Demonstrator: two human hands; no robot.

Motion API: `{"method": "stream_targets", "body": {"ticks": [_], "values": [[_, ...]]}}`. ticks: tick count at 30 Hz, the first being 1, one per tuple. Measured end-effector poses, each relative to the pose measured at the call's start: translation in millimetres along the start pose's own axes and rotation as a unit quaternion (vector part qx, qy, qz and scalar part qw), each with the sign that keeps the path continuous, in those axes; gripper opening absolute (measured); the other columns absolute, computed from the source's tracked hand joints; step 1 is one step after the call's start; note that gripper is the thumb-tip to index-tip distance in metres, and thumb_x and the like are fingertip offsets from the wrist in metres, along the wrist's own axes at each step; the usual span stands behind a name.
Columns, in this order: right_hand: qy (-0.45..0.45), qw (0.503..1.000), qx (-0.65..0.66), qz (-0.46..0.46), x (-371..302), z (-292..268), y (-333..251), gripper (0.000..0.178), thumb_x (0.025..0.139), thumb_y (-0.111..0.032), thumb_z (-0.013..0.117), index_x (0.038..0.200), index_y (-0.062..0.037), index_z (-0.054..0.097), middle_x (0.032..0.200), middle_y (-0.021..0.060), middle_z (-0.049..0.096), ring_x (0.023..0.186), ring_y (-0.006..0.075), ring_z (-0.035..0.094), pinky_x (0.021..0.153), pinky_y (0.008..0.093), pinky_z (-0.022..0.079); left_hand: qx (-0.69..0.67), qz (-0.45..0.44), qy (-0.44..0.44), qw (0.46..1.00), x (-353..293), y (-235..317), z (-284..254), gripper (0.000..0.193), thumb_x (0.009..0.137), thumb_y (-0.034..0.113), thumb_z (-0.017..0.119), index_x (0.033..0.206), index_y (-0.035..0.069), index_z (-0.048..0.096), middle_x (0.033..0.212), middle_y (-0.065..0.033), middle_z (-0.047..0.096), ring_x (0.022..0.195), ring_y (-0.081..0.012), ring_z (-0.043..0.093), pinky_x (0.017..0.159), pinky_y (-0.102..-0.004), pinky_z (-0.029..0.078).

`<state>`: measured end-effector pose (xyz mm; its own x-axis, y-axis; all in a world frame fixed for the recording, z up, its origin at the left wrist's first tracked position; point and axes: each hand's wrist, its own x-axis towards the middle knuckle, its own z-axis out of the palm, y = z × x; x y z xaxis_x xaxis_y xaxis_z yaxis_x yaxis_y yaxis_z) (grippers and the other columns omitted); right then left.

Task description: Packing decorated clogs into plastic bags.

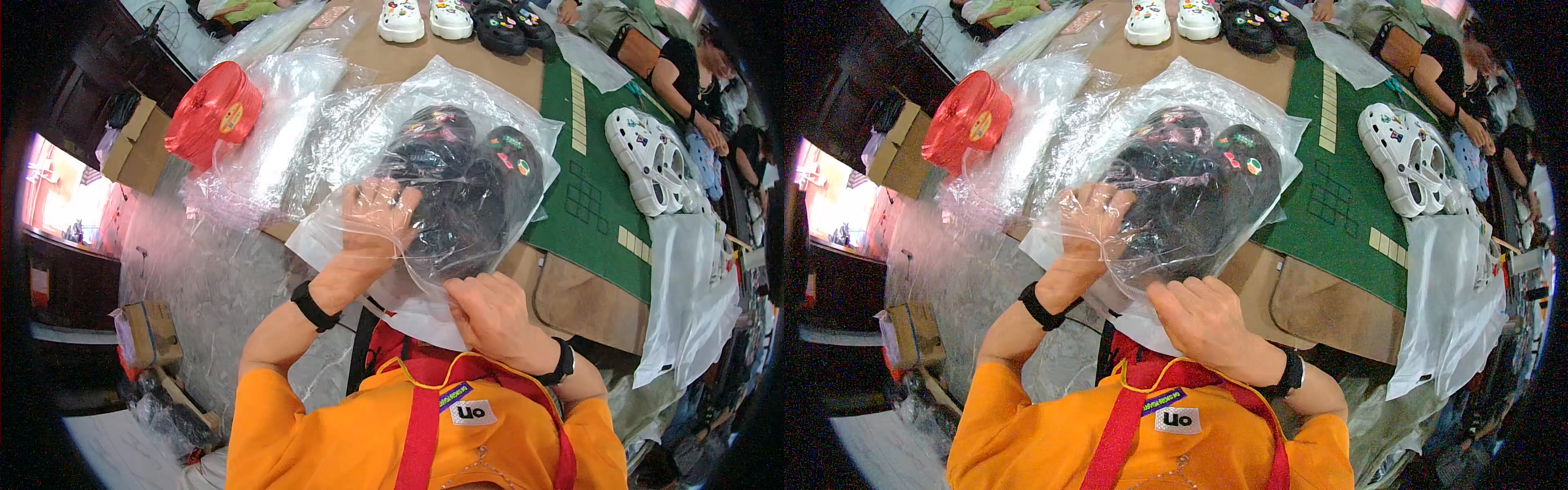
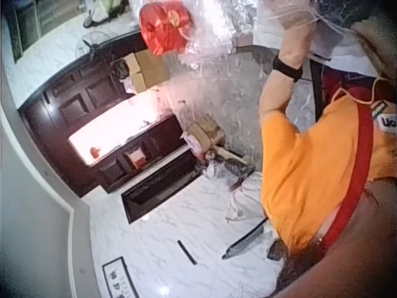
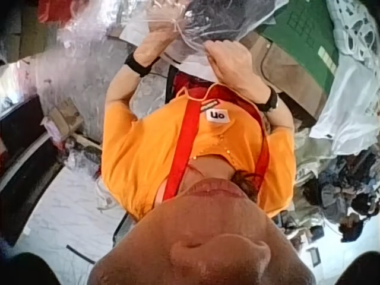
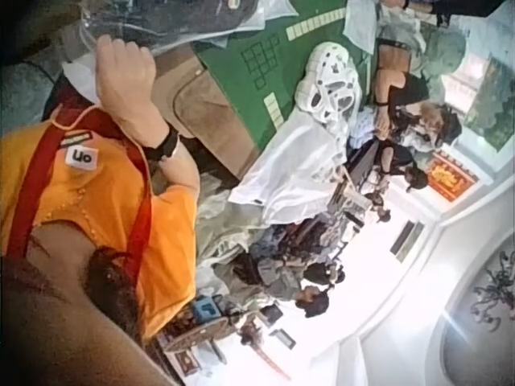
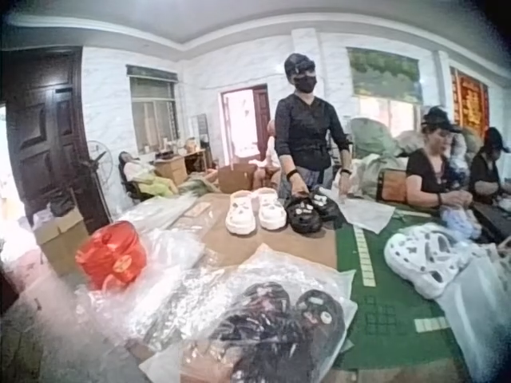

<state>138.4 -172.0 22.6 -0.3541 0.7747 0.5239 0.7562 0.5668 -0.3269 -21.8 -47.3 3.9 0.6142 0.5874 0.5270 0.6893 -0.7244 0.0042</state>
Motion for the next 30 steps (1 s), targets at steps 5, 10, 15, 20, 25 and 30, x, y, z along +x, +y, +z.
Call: {"method": "stream_targets", "body": {"ticks": [5, 10, 15, 20, 25, 30], "values": [[-0.047, 0.998, 0.027, -0.018, -18, 8, 6, 0.019, 0.069, -0.011, 0.059, 0.088, -0.009, 0.055, 0.065, 0.0009, 0.046, 0.06, 0.0161, 0.049, 0.052, 0.0294, 0.036, 0.018, 0.035, -0.08, 0.996, -11, 1, 12, 0.04, 0.06, 0.031, 0.066, 0.094, 0.012, 0.057, 0.086, -0.0047, 0.054, 0.083, -0.0238, 0.051, 0.076, -0.0415, 0.032], [-0.035, 0.998, 0.047, 0.012, -24, 3, 5, 0.02, 0.067, -0.01, 0.063, 0.084, -0.0077, 0.052, 0.062, 0.0045, 0.044, 0.056, 0.0219, 0.047, 0.052, 0.0327, 0.036, -0.093, 0.046, -0.17, 0.98, -13, 19, -16, 0.075, 0.065, 0.041, 0.068, 0.131, 0.021, 0.039, 0.113, -0.0141, 0.048, 0.114, -0.0317, 0.037, 0.094, -0.0559, 0.023], [-0.032, 0.997, 0.071, -0.007, -20, 4, 6, 0.019, 0.068, -0.009, 0.062, 0.084, -0.0073, 0.053, 0.062, 0.0046, 0.044, 0.055, 0.022, 0.047, 0.051, 0.0328, 0.036, -0.084, 0.101, -0.096, 0.987, -24, 25, 3, 0.073, 0.063, 0.04, 0.069, 0.128, 0.027, 0.042, 0.116, -0.0159, 0.047, 0.113, -0.0332, 0.04, 0.097, -0.0574, 0.021], [-0.008, 0.997, 0.079, -0.008, -22, 9, 6, 0.019, 0.067, -0.007, 0.063, 0.083, -0.0069, 0.052, 0.062, 0.0055, 0.044, 0.056, 0.0227, 0.047, 0.051, 0.033, 0.037, -0.075, 0.14, -0.043, 0.986, -13, 31, 14, 0.073, 0.056, 0.04, 0.072, 0.122, 0.024, 0.048, 0.123, -0.0145, 0.046, 0.107, -0.0314, 0.046, 0.093, -0.0519, 0.026], [0.003, 0.996, 0.082, 0.029, -32, 13, 6, 0.02, 0.066, -0.004, 0.062, 0.082, -0.0065, 0.051, 0.062, 0.006, 0.043, 0.056, 0.0235, 0.047, 0.05, 0.0333, 0.038, -0.021, 0.148, -0.062, 0.987, -7, 35, 17, 0.073, 0.054, 0.044, 0.072, 0.12, 0.023, 0.051, 0.124, -0.0126, 0.046, 0.105, -0.0304, 0.047, 0.084, -0.049, 0.033], [0.029, 0.997, 0.072, -0.015, -22, 18, 8, 0.021, 0.066, -0.007, 0.059, 0.086, -0.0074, 0.051, 0.066, 0.0043, 0.043, 0.059, 0.0196, 0.047, 0.052, 0.0308, 0.039, -0.032, 0.14, -0.05, 0.988, -8, 44, 22, 0.068, 0.057, 0.043, 0.07, 0.119, 0.022, 0.051, 0.119, -0.0125, 0.049, 0.1, -0.03, 0.047, 0.079, -0.0482, 0.036]]}}
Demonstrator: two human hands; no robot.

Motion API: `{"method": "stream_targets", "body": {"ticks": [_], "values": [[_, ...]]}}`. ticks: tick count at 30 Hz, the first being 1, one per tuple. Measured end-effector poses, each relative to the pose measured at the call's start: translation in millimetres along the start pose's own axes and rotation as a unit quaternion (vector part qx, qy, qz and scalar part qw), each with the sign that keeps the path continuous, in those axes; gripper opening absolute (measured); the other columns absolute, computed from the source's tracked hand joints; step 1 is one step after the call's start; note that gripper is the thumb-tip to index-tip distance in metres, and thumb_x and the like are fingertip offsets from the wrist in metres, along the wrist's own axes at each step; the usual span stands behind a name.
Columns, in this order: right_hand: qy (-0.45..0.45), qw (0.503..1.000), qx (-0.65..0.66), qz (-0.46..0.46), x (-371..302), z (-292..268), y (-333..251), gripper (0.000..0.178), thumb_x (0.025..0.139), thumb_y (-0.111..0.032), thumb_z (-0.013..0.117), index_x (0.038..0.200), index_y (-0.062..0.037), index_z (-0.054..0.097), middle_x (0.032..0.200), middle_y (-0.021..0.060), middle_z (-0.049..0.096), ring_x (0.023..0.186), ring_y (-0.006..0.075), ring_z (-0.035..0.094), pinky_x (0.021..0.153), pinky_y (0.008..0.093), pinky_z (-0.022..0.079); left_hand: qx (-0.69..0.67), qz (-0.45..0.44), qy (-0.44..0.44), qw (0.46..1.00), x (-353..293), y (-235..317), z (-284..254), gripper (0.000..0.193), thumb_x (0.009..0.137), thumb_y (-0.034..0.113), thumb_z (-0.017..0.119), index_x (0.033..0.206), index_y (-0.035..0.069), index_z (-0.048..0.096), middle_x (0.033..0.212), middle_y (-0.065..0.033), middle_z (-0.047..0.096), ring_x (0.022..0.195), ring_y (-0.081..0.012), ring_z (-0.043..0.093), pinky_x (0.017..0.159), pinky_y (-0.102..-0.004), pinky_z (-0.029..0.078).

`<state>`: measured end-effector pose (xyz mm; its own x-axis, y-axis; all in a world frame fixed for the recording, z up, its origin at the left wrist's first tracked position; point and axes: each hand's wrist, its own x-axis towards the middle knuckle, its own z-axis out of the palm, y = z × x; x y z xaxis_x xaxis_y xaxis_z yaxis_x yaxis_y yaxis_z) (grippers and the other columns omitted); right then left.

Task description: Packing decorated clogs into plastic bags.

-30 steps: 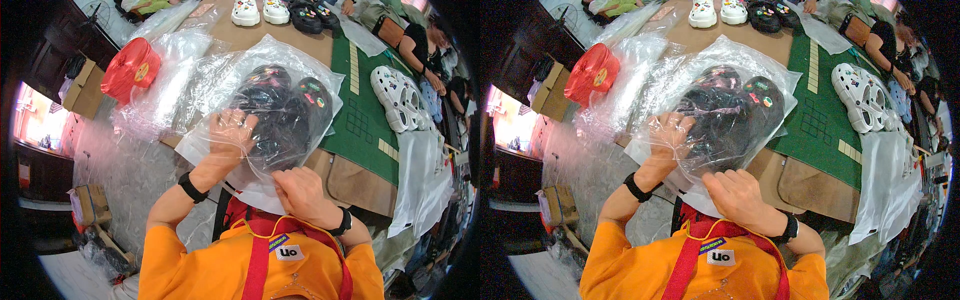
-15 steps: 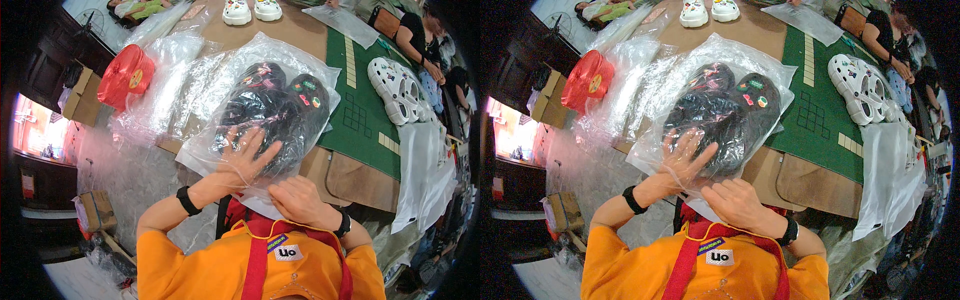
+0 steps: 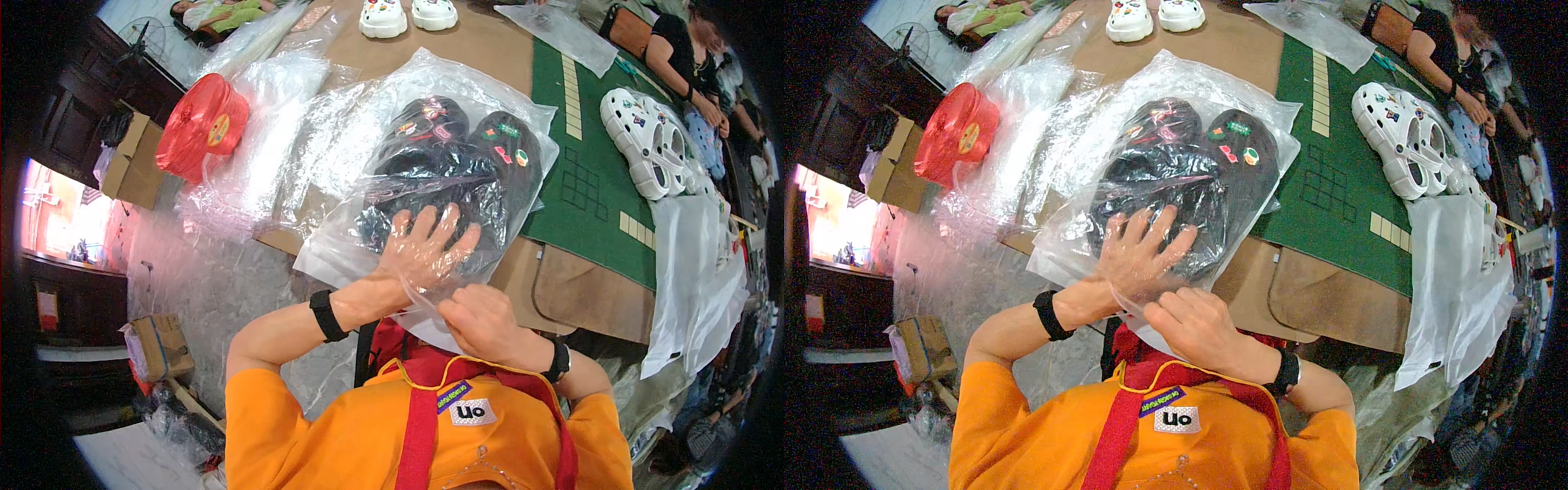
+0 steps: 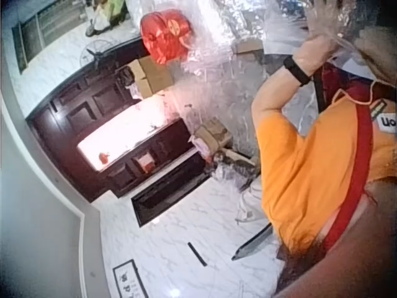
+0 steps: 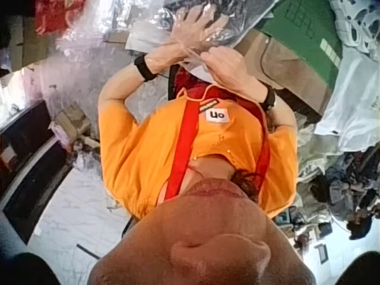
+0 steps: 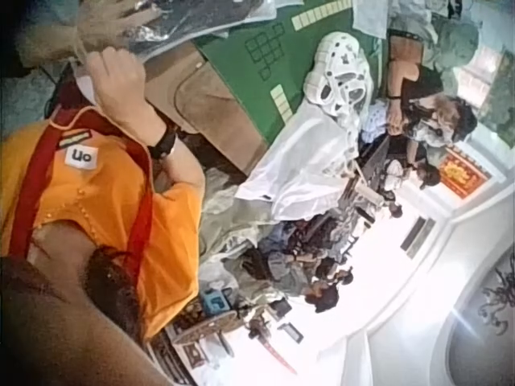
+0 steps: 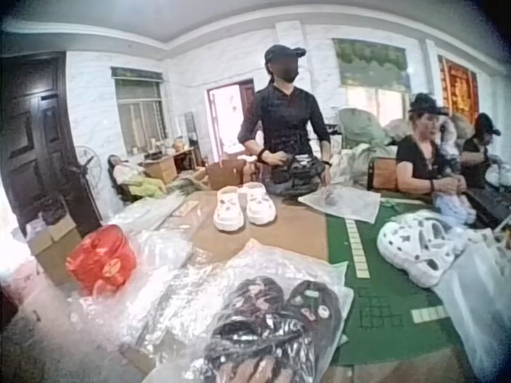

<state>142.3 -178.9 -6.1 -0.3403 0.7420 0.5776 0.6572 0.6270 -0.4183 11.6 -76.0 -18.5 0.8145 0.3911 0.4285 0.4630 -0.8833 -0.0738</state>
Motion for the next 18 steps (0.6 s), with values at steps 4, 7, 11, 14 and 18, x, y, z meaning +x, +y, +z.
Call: {"method": "stream_targets", "body": {"ticks": [4, 7, 11, 14, 18], "values": [[-0.018, 1.0, -0.023, 0.0, 6, -10, 0, 0.022, 0.065, -0.008, 0.06, 0.086, -0.0088, 0.052, 0.066, 0.0038, 0.042, 0.059, 0.0194, 0.047, 0.053, 0.0307, 0.039, -0.039, 0.02, 0.028, 0.999, -1, -13, -1, 0.066, 0.059, 0.039, 0.07, 0.12, 0.021, 0.05, 0.12, -0.0126, 0.048, 0.101, -0.0303, 0.048, 0.081, -0.047, 0.037], [-0.017, 0.999, -0.008, 0.039, -8, -16, -1, 0.025, 0.06, -0.004, 0.063, 0.082, -0.007, 0.052, 0.065, 0.0065, 0.043, 0.057, 0.0243, 0.047, 0.051, 0.0353, 0.038, -0.055, 0.034, 0.029, 0.997, -5, -38, -19, 0.07, 0.057, 0.033, 0.074, 0.121, 0.018, 0.049, 0.123, -0.0131, 0.046, 0.106, -0.029, 0.047, 0.085, -0.043, 0.037], [-0.044, 0.993, -0.021, 0.111, -38, -14, 5, 0.022, 0.061, -0.004, 0.062, 0.081, -0.0068, 0.053, 0.065, 0.0067, 0.046, 0.058, 0.0251, 0.047, 0.051, 0.0365, 0.038, -0.093, -0.06, -0.009, 0.994, -19, -61, -23, 0.077, 0.057, 0.033, 0.075, 0.126, 0.016, 0.045, 0.121, -0.0161, 0.046, 0.113, -0.0354, 0.042, 0.092, -0.0473, 0.034], [-0.052, 0.992, -0.017, 0.115, -42, -15, 4, 0.021, 0.061, -0.004, 0.061, 0.081, -0.0062, 0.053, 0.064, 0.0072, 0.047, 0.057, 0.0252, 0.047, 0.05, 0.0363, 0.038, -0.113, -0.097, -0.031, 0.988, -25, -59, -21, 0.08, 0.055, 0.029, 0.077, 0.126, 0.013, 0.044, 0.124, -0.0179, 0.043, 0.116, -0.0384, 0.04, 0.095, -0.0477, 0.034], [-0.081, 0.993, -0.005, 0.089, -44, -21, 6, 0.021, 0.064, -0.006, 0.06, 0.084, -0.0074, 0.055, 0.067, 0.0052, 0.048, 0.061, 0.022, 0.048, 0.051, 0.0337, 0.04, -0.116, -0.1, 0.023, 0.988, -35, -63, -10, 0.083, 0.056, 0.025, 0.078, 0.128, 0.009, 0.04, 0.131, -0.0204, 0.036, 0.117, -0.042, 0.039, 0.095, -0.0463, 0.038]]}}
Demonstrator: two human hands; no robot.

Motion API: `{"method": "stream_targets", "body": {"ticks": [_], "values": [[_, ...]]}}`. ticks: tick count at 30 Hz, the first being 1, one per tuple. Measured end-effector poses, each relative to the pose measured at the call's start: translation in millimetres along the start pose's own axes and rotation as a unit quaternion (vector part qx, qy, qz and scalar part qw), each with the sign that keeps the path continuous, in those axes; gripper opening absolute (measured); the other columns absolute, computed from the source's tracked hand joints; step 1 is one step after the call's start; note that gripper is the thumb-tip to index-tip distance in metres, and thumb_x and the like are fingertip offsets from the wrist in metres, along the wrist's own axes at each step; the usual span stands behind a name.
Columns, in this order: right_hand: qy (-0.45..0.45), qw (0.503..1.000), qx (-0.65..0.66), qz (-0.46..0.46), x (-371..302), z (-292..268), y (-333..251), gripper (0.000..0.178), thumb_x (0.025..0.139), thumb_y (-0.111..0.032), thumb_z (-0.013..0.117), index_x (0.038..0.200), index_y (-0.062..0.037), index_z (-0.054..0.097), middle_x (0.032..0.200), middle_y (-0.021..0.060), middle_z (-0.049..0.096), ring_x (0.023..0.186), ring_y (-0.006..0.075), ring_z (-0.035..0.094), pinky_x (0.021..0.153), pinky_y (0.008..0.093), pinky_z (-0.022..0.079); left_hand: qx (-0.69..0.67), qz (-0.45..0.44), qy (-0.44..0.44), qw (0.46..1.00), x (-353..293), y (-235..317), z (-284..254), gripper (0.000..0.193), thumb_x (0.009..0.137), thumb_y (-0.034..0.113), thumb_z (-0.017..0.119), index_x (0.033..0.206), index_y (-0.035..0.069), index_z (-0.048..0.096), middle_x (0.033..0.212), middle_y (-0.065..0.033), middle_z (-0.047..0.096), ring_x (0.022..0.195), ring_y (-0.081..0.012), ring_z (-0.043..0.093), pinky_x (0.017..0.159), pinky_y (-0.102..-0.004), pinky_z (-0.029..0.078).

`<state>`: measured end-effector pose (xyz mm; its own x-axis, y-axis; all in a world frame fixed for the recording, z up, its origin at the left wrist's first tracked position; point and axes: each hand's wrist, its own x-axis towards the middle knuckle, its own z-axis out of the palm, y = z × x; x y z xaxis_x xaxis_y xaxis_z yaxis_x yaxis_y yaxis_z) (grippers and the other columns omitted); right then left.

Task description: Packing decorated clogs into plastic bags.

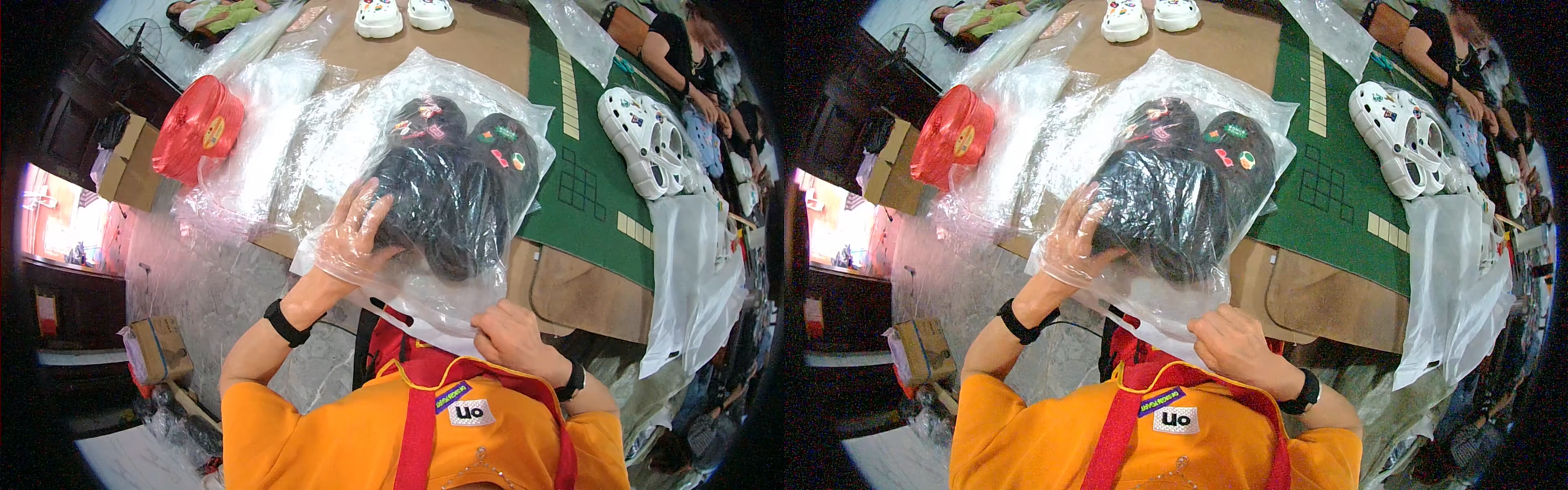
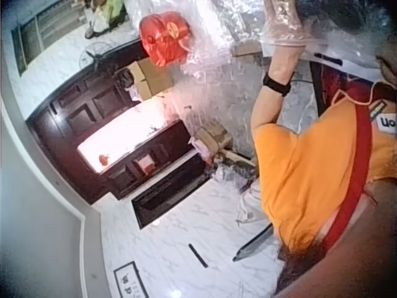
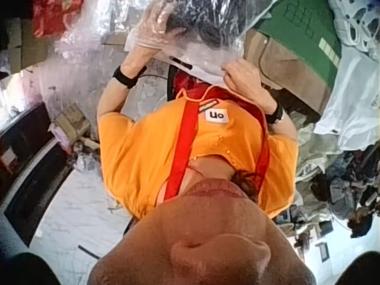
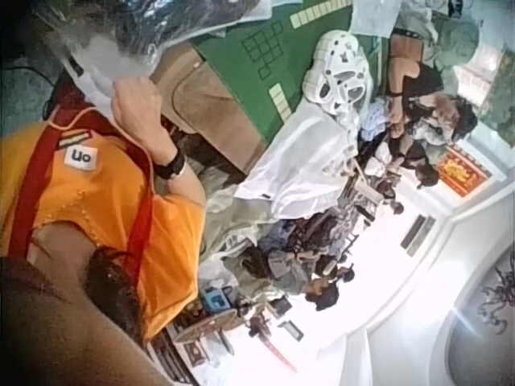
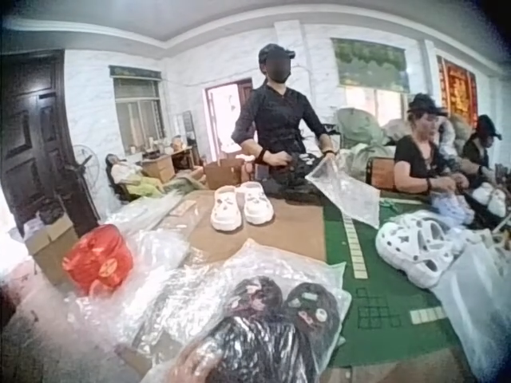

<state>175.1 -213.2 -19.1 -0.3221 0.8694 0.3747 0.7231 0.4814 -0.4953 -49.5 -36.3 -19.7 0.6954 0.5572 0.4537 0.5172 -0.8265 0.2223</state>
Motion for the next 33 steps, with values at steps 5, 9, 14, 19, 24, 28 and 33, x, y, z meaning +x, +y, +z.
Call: {"method": "stream_targets", "body": {"ticks": [5, 9, 14, 19, 24, 28, 33], "values": [[0.016, 1.0, 0.01, -0.003, -3, 1, 0, 0.018, 0.064, -0.004, 0.061, 0.081, -0.0065, 0.055, 0.066, 0.0061, 0.048, 0.058, 0.0231, 0.047, 0.049, 0.0343, 0.039, -0.008, 0.016, 0.01, 1.0, -6, 3, -5, 0.081, 0.058, 0.024, 0.077, 0.128, 0.008, 0.04, 0.132, -0.0228, 0.034, 0.116, -0.0424, 0.04, 0.092, -0.0446, 0.041], [0.013, 1.0, 0.005, -0.004, -6, 5, 2, 0.02, 0.065, -0.004, 0.061, 0.083, -0.0068, 0.054, 0.066, 0.005, 0.047, 0.06, 0.0218, 0.047, 0.051, 0.0335, 0.04, 0.031, 0.034, 0.011, 0.999, -34, -5, -6, 0.074, 0.064, 0.021, 0.073, 0.129, 0.008, 0.04, 0.129, -0.0245, 0.038, 0.113, -0.0421, 0.043, 0.091, -0.0439, 0.041], [0.002, 1.0, 0.004, -0.011, -7, 4, 4, 0.019, 0.065, -0.005, 0.062, 0.083, -0.0073, 0.054, 0.066, 0.005, 0.046, 0.06, 0.022, 0.047, 0.051, 0.0335, 0.04, 0.061, -0.058, -0.035, 0.996, -60, -8, -19, 0.061, 0.068, 0.015, 0.068, 0.124, 0.005, 0.044, 0.118, -0.022, 0.048, 0.108, -0.0376, 0.049, 0.088, -0.042, 0.043], [-0.01, 1.0, 0.001, -0.015, -7, 3, 3, 0.018, 0.067, -0.008, 0.063, 0.083, -0.0074, 0.054, 0.066, 0.0051, 0.047, 0.06, 0.0225, 0.049, 0.052, 0.0338, 0.04, 0.022, -0.002, -0.048, 0.999, -82, -11, -28, 0.038, 0.069, 0.008, 0.065, 0.105, 0.0, 0.056, 0.102, -0.0178, 0.059, 0.095, -0.0328, 0.056, 0.081, -0.0387, 0.045], [-0.01, 0.999, 0.009, 0.038, -7, -14, 11, 0.014, 0.073, -0.013, 0.065, 0.08, -0.0071, 0.054, 0.066, 0.0057, 0.05, 0.06, 0.023, 0.052, 0.053, 0.0328, 0.041, -0.06, 0.026, 0.066, 0.996, -91, 6, -55, 0.026, 0.068, -0.004, 0.059, 0.094, -0.001, 0.056, 0.093, -0.0136, 0.06, 0.086, -0.0285, 0.057, 0.074, -0.0354, 0.045], [0.188, 0.897, 0.251, 0.312, -4, -10, 33, 0.037, 0.074, -0.013, 0.064, 0.106, -0.0054, 0.047, 0.098, 0.0123, 0.052, 0.084, 0.0249, 0.052, 0.071, 0.0308, 0.043, -0.079, -0.164, 0.159, 0.97, -54, 11, -70, 0.033, 0.077, 0.002, 0.055, 0.109, 0.0, 0.05, 0.108, -0.0183, 0.051, 0.1, -0.0305, 0.05, 0.083, -0.0359, 0.04], [0.232, 0.862, 0.315, 0.321, 25, 3, 20, 0.069, 0.075, -0.016, 0.065, 0.13, -0.0056, 0.025, 0.127, 0.0184, 0.035, 0.113, 0.0321, 0.039, 0.093, 0.0395, 0.035, -0.17, -0.212, 0.069, 0.96, -2, 4, -66, 0.049, 0.079, 0.022, 0.061, 0.12, 0.002, 0.043, 0.124, -0.0203, 0.04, 0.115, -0.0349, 0.038, 0.094, -0.038, 0.032]]}}
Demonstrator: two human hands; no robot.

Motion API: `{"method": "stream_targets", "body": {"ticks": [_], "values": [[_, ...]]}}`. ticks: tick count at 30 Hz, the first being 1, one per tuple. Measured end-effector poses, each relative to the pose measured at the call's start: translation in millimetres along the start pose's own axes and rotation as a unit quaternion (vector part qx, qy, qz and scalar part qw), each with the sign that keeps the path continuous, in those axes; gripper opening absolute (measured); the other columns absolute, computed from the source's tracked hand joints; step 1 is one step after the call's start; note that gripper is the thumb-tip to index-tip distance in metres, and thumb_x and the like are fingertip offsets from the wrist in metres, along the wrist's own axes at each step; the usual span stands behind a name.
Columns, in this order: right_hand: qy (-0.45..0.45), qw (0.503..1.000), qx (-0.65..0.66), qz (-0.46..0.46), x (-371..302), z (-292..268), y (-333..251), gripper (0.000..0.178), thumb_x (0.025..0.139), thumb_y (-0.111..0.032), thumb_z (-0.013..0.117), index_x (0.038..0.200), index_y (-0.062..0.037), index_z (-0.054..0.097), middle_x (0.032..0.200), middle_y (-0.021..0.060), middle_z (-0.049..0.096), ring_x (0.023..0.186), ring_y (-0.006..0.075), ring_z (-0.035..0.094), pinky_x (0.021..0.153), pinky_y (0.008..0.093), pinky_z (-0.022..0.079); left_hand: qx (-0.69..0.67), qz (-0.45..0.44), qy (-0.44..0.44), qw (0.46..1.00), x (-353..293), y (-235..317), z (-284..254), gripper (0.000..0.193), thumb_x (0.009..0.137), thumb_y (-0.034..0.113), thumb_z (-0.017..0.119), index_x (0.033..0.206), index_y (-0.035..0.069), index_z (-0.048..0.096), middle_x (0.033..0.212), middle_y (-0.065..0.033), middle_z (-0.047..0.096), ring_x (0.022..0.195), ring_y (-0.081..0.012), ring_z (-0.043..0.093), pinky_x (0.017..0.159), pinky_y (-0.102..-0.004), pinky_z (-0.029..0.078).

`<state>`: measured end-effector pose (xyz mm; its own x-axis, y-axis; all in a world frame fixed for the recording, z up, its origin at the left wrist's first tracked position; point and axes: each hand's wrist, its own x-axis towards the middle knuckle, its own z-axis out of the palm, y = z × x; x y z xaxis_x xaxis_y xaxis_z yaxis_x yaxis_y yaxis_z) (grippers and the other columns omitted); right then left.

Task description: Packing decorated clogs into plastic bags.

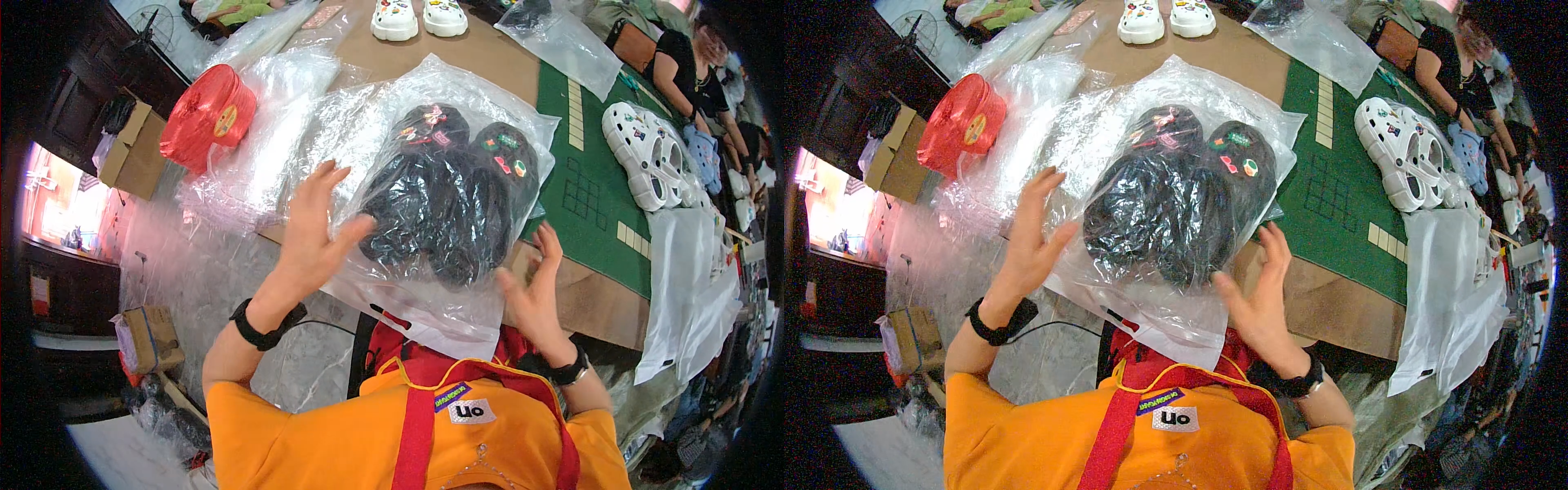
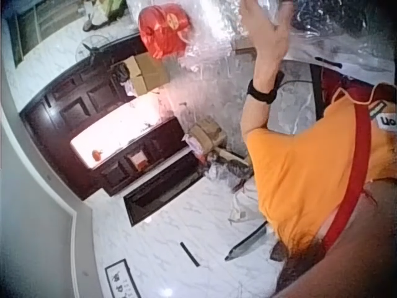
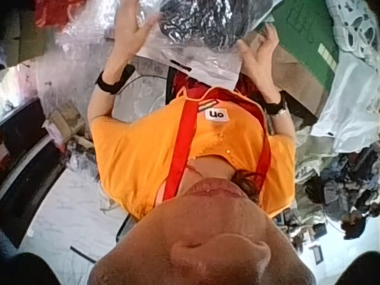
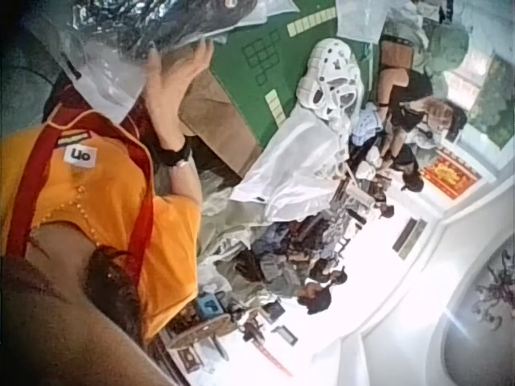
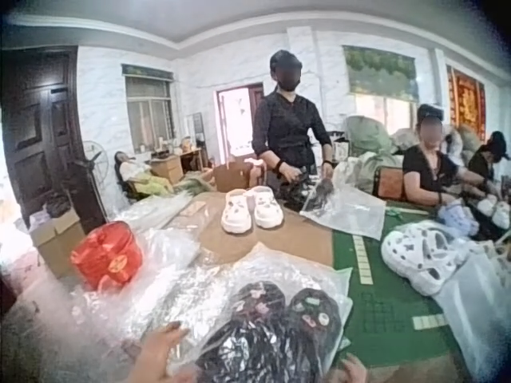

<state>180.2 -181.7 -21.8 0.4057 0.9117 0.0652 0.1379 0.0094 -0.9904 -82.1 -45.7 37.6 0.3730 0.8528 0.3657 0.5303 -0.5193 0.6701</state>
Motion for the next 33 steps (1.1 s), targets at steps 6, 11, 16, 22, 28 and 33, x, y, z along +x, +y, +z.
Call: {"method": "stream_targets", "body": {"ticks": [6, 11, 16, 22, 28, 33], "values": [[-0.13, 0.818, -0.408, -0.384, -4, 27, -22, 0.057, 0.07, -0.025, 0.068, 0.121, -0.0125, 0.048, 0.136, 0.0104, 0.035, 0.125, 0.0315, 0.029, 0.101, 0.0532, 0.022, 0.221, 0.221, -0.187, 0.931, -9, 11, 44, 0.08, 0.061, 0.046, 0.071, 0.131, 0.025, 0.039, 0.139, -0.0134, 0.029, 0.127, -0.0364, 0.024, 0.099, -0.0555, 0.017], [-0.174, 0.774, -0.473, -0.384, -12, 24, 1, 0.042, 0.069, -0.028, 0.067, 0.108, -0.0161, 0.059, 0.136, 0.001, 0.038, 0.127, 0.0304, 0.027, 0.101, 0.0558, 0.02, 0.245, 0.225, -0.171, 0.927, -19, 0, 47, 0.074, 0.065, 0.043, 0.07, 0.129, 0.019, 0.043, 0.14, -0.0132, 0.028, 0.129, -0.0372, 0.021, 0.102, -0.0531, 0.014], [-0.184, 0.779, -0.453, -0.393, -12, 17, 1, 0.04, 0.069, -0.026, 0.067, 0.107, -0.0164, 0.06, 0.134, 0.0035, 0.039, 0.126, 0.0318, 0.028, 0.1, 0.0555, 0.021, 0.173, 0.189, -0.157, 0.954, -1, -9, 40, 0.075, 0.067, 0.04, 0.07, 0.131, 0.015, 0.04, 0.139, -0.0192, 0.026, 0.128, -0.0356, 0.023, 0.103, -0.0464, 0.018], [0.0, 0.932, -0.216, -0.291, -24, 12, 16, 0.073, 0.07, -0.017, 0.071, 0.131, -0.0121, 0.033, 0.137, 0.0212, 0.021, 0.128, 0.0395, 0.021, 0.101, 0.0512, 0.02, 0.008, 0.0, -0.157, 0.988, 7, -25, 40, 0.094, 0.063, 0.043, 0.073, 0.134, 0.002, 0.027, 0.134, -0.0257, 0.029, 0.123, -0.0402, 0.03, 0.102, -0.0437, 0.024], [-0.063, 0.973, 0.203, 0.091, -14, 11, 10, 0.095, 0.077, -0.014, 0.065, 0.139, -0.0101, -0.007, 0.143, 0.0197, 0.006, 0.133, 0.0305, 0.012, 0.107, 0.0429, 0.014, -0.053, -0.044, -0.201, 0.977, 15, -32, 37, 0.096, 0.069, 0.039, 0.07, 0.136, -0.005, 0.016, 0.134, -0.0273, 0.031, 0.125, -0.0368, 0.03, 0.103, -0.0399, 0.024], [-0.05, 0.969, 0.208, 0.128, 0, 16, 13, 0.095, 0.076, -0.016, 0.066, 0.138, -0.0047, -0.005, 0.14, 0.0212, 0.014, 0.131, 0.0297, 0.019, 0.106, 0.0401, 0.016, -0.15, -0.185, -0.203, 0.95, 17, -33, 41, 0.079, 0.084, 0.041, 0.055, 0.138, 0.0, 0.014, 0.138, -0.0224, 0.026, 0.129, -0.0286, 0.026, 0.105, -0.0335, 0.019]]}}
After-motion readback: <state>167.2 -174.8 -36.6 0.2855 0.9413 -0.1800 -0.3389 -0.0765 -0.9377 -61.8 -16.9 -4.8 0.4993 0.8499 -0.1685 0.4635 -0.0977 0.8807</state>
